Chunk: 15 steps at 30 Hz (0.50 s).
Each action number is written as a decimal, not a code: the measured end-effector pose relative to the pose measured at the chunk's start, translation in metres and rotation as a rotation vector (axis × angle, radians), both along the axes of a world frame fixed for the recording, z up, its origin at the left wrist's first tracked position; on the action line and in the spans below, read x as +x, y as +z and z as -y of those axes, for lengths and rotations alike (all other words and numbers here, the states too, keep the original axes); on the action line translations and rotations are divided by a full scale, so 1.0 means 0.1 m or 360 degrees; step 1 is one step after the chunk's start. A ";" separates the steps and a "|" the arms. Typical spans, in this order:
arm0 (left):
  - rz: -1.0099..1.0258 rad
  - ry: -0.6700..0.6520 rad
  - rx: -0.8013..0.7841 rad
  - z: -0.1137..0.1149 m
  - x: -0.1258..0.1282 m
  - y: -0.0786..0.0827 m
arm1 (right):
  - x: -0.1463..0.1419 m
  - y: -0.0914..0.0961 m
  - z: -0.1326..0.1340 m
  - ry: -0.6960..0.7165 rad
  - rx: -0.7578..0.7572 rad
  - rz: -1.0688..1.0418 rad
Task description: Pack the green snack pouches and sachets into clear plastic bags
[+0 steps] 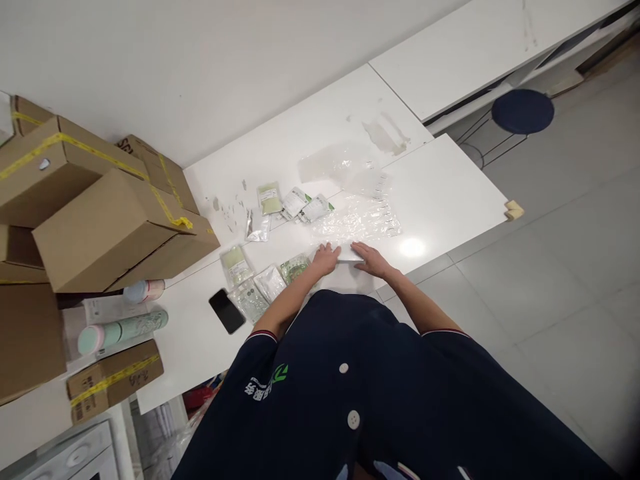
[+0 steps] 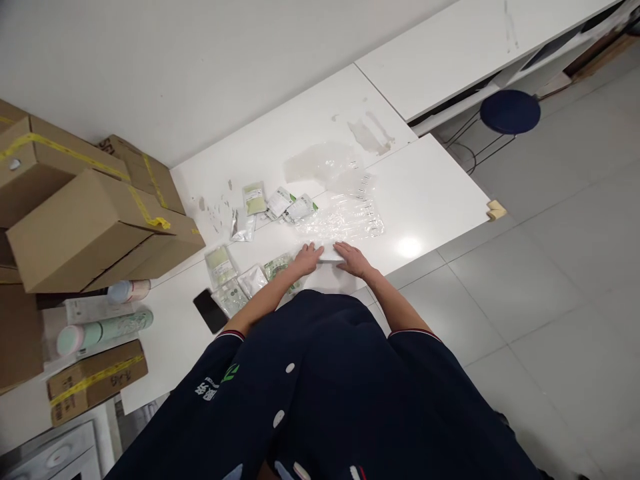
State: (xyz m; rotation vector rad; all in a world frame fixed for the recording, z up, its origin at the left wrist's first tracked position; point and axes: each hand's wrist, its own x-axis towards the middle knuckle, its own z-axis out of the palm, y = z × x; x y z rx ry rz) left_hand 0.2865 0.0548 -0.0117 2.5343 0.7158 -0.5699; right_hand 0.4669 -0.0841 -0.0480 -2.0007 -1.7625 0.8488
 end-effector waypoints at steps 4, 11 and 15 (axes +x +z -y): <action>-0.0059 -0.0100 -0.0598 -0.38 0.05 0.23 | 0.01 0.00 -0.01 -0.0391 -0.0079 -0.0378; 0.0222 0.0747 -0.0515 -0.75 0.12 0.14 | 0.03 -0.01 -0.28 -0.0853 -0.0405 -0.0466; 0.0235 0.1241 -0.0372 -0.70 0.08 -0.06 | 0.05 -0.03 -0.53 -0.0940 -0.0591 -0.0148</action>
